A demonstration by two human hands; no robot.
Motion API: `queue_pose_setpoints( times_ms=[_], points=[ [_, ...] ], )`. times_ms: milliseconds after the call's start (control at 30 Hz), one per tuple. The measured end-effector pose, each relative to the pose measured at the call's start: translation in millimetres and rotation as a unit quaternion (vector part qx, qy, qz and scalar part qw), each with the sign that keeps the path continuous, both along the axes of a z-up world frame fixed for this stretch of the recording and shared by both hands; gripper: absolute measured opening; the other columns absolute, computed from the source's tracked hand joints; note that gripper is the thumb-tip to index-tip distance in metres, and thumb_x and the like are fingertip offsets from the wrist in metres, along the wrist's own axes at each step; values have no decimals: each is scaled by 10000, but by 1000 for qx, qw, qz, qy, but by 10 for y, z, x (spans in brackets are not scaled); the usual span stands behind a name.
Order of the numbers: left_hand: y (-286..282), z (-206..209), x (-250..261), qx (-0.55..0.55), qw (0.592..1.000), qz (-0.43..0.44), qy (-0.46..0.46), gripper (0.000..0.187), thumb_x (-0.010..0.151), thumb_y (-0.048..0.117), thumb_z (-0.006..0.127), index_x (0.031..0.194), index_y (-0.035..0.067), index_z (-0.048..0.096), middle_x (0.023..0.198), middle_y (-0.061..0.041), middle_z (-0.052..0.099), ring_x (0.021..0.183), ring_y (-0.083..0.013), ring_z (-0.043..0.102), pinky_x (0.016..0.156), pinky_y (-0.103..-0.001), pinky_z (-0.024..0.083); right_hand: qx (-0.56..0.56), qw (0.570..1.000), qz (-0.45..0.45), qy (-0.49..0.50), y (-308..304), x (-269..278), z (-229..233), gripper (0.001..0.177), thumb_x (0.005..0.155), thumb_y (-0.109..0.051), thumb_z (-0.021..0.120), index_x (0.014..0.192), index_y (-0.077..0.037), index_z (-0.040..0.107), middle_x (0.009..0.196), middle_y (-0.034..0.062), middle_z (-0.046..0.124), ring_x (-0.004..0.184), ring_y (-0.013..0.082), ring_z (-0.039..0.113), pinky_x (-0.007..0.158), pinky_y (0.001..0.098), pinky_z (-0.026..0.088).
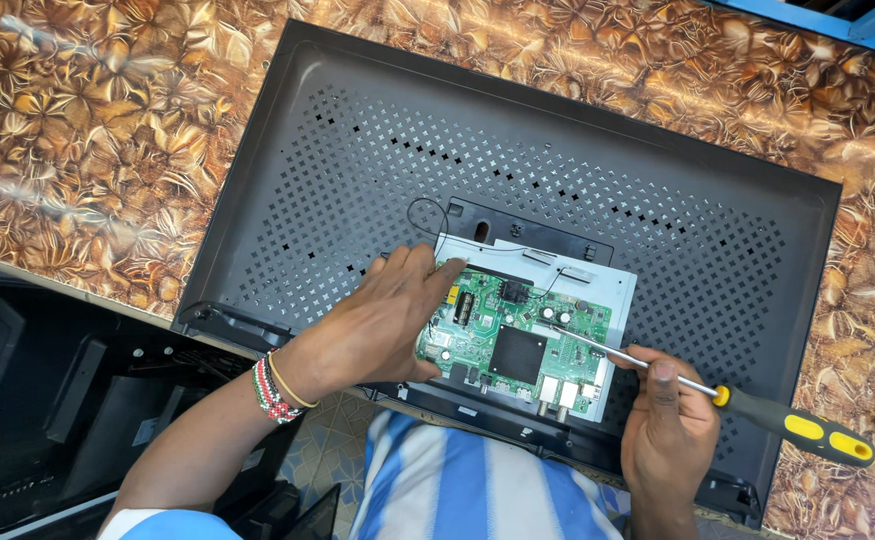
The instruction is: The person uses a screwdriver to remove screws from a circuit board mounted inside a black perforated metal casing. They then lift the circuit board out of the casing and place it on a nearby workbench.
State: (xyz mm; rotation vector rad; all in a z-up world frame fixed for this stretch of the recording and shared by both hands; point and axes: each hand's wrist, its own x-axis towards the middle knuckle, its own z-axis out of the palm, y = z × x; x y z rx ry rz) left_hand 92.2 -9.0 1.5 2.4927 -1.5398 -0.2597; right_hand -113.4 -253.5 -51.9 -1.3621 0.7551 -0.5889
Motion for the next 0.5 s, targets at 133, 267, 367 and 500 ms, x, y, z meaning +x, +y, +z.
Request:
queue_pose_setpoints(
  times_ms=[133, 267, 367, 500],
  points=[
    [21, 37, 33, -15, 998, -7, 65, 1204, 540, 473, 1037, 1446, -6, 405, 1082, -142, 458, 923, -308, 482, 741, -420, 443, -3, 1000, 7, -4, 6, 8, 3, 329, 1081, -282, 572, 1142, 25, 672, 1085, 122, 699, 974, 279, 717, 1081, 411, 548],
    [46, 6, 74, -33, 986, 0, 163, 1237, 562, 403, 1043, 1501, 11, 341, 1125, -137, 456, 986, -313, 487, 876, -438, 455, -2, 1000, 13, -14, -4, 0, -15, 336, 1076, -271, 570, 1149, 43, 668, 1098, 141, 699, 979, 304, 721, 1064, 427, 563],
    [58, 4, 92, -43, 980, 3, 193, 1217, 576, 387, 1033, 1504, 25, 332, 1115, -132, 446, 994, -310, 480, 887, -424, 467, -7, 1000, 16, -14, 2, 4, 0, 329, 1077, -260, 571, 1138, 46, 674, 1076, 137, 703, 983, 293, 724, 1080, 423, 553],
    [48, 28, 111, -59, 974, 8, 219, 1175, 588, 383, 993, 1495, 9, 347, 1138, -143, 474, 1047, -328, 499, 946, -429, 452, -1, 1000, 11, -26, -3, -3, -40, 310, 1075, -248, 575, 1140, 40, 668, 1103, 148, 705, 964, 318, 725, 1052, 444, 569]
  ],
)
